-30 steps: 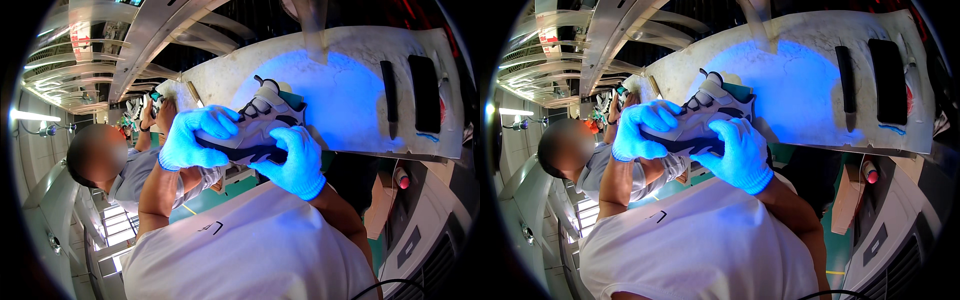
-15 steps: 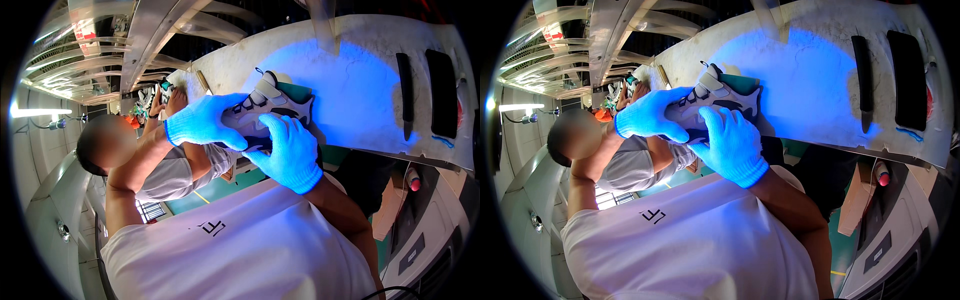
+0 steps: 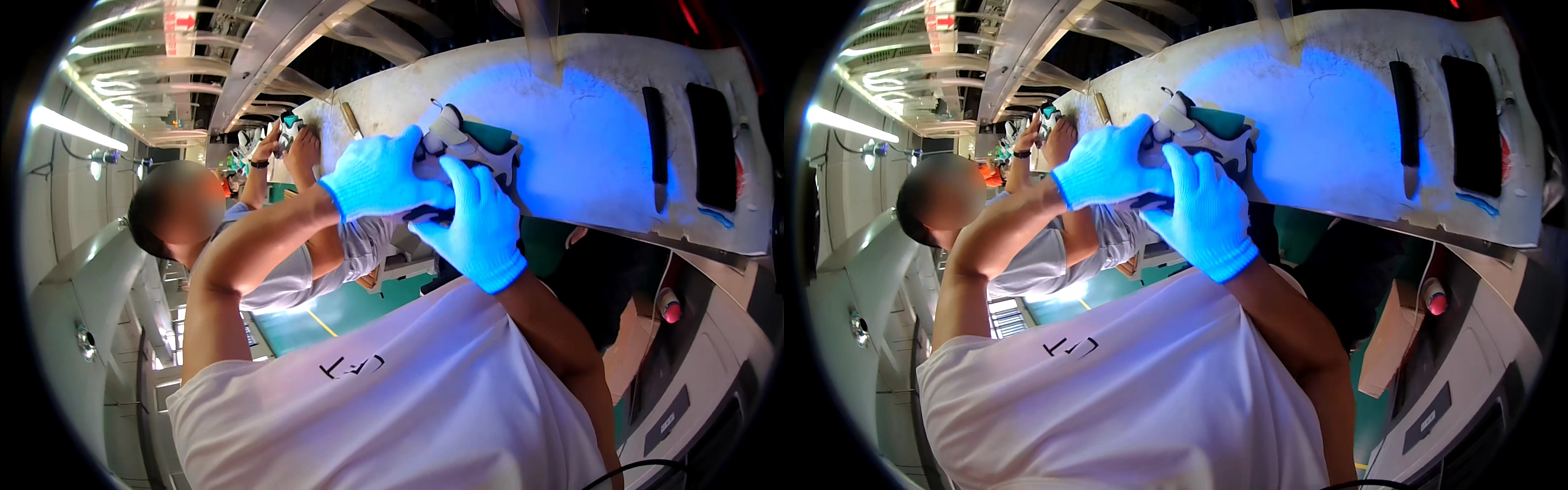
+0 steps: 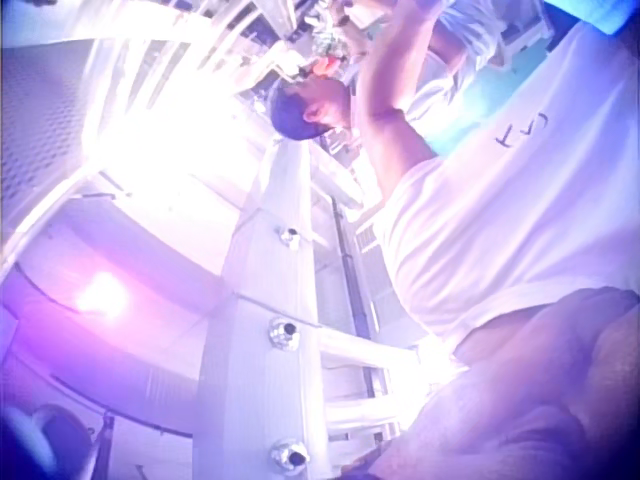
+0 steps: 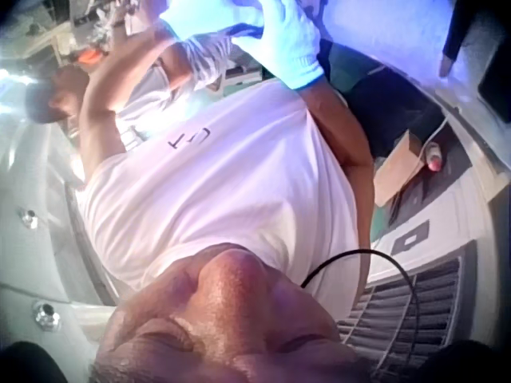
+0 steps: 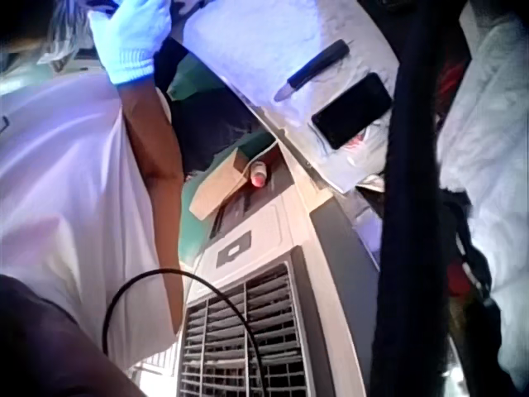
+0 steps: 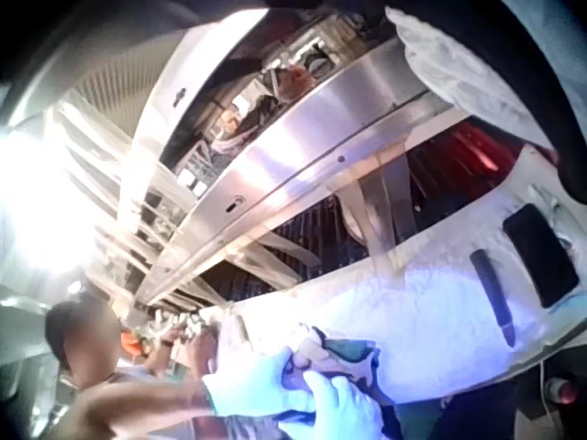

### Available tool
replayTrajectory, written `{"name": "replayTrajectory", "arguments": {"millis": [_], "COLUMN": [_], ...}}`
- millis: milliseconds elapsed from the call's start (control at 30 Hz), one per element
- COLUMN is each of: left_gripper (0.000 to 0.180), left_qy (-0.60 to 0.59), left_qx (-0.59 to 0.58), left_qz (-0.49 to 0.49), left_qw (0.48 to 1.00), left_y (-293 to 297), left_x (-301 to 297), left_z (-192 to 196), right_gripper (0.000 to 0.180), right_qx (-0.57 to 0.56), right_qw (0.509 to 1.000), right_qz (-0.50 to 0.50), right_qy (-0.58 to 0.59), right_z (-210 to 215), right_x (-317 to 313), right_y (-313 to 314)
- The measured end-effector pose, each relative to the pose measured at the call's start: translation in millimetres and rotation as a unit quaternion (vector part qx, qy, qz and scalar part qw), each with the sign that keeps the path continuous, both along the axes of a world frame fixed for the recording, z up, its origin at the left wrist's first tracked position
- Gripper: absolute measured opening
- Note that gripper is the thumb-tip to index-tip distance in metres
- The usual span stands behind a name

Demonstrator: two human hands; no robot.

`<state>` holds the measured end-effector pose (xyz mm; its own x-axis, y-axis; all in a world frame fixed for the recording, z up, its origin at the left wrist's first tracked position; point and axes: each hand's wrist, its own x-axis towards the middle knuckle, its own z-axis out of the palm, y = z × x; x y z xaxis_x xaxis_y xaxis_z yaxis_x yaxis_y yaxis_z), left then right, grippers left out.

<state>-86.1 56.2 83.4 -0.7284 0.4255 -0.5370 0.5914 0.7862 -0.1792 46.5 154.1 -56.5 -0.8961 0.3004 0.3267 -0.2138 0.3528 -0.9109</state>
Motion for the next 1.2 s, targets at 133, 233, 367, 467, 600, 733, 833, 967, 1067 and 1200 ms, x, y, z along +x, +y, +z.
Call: {"name": "replayTrajectory", "arguments": {"millis": [133,233,367,467,600,733,833,967,1067,1200], "left_gripper": [0.093,0.103,0.105,0.093,0.091,0.085,0.077,0.070,0.067,0.065], "left_qy": [-0.087,-0.273,-0.382,-0.271,-0.217,-0.196,-0.191,-0.192,-0.204,-0.215], "left_qx": [0.027,0.163,0.425,0.499,0.523,0.447,0.439,0.478,0.485,0.479], "left_qz": [0.020,0.063,0.207,0.185,0.205,0.135,0.045,-0.056,-0.076,-0.098], "left_qw": [0.996,0.946,0.794,0.802,0.798,0.862,0.877,0.855,0.847,0.846], "left_y": [2,-21,-75,-96,-104,-105,-103,-112,-110,-105], "left_x": [3,1,30,43,55,50,43,30,23,11], "left_z": [34,85,55,29,27,33,27,12,8,8], "right_gripper": [0.104,0.109,0.114,0.116,0.115,0.118,0.121,0.122,0.123,0.118], "right_qx": [-0.016,-0.112,-0.162,-0.124,-0.103,-0.043,0.000,0.010,0.011,0.001], "right_qw": [0.998,0.992,0.987,0.992,0.994,0.998,0.998,0.996,0.994,0.996], "right_qz": [-0.013,-0.007,0.009,0.008,0.004,0.034,0.055,0.069,0.074,0.035], "right_qy": [0.057,0.053,0.013,0.006,0.023,-0.009,-0.037,-0.063,-0.075,-0.077], "right_z": [3,7,-4,0,1,8,-3,-1,-3,-5], "right_x": [2,38,61,58,56,59,70,72,69,60], "right_y": [7,17,5,3,-6,-3,-6,-8,-6,-6]}}
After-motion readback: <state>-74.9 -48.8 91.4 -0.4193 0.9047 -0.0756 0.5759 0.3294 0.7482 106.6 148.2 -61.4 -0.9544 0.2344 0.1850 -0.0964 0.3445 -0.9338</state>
